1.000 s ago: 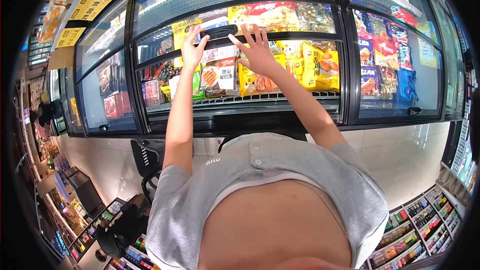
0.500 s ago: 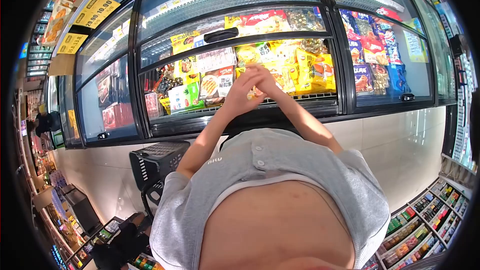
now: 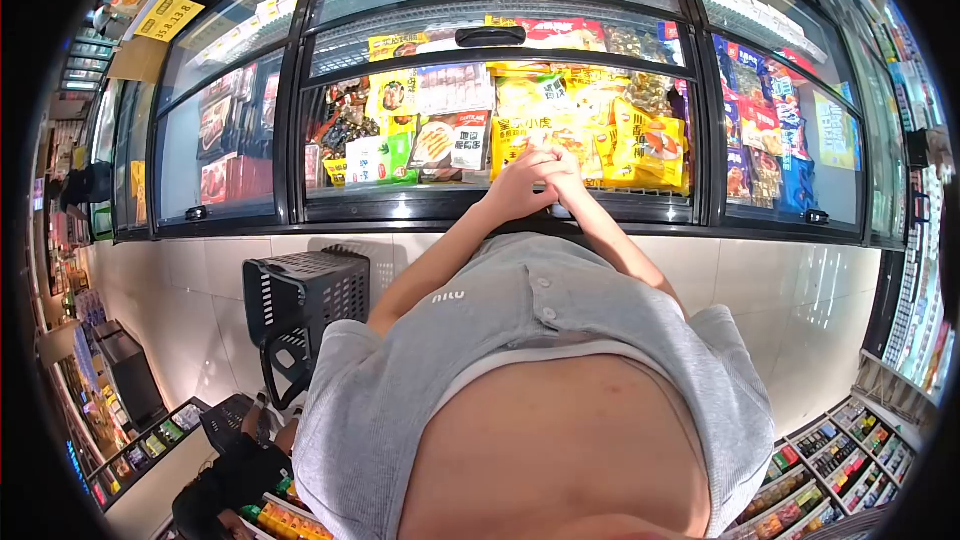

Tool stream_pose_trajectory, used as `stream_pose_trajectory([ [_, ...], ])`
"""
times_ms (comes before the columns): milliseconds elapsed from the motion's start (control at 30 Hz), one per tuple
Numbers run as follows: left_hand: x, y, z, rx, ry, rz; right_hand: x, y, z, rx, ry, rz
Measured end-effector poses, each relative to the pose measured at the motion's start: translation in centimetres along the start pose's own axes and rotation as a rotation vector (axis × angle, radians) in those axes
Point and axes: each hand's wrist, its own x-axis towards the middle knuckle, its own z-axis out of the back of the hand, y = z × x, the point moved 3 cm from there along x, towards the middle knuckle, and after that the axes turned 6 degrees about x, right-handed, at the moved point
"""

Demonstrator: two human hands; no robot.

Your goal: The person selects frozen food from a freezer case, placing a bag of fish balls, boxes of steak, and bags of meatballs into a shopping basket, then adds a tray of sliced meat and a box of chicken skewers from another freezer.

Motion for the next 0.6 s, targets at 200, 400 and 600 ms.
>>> stream_pose_trajectory([
  [200, -0.5, -0.4, 0.6, 0.01, 0.047, -0.016, -0.5, 1.0, -0.5, -0.326, -0.097, -0.005],
  [400, -0.7, -1.5, 0.1, 0.053, -0.045, -0.058, 1.1, -1.9, 1.2, -0.307, -0.1, 0.12],
  [600, -1.0, -0.4, -1.0, 0.103, -0.089, -0.154, 1.3, -3.0, 2.3, -0.222, -0.082, 0.061],
])
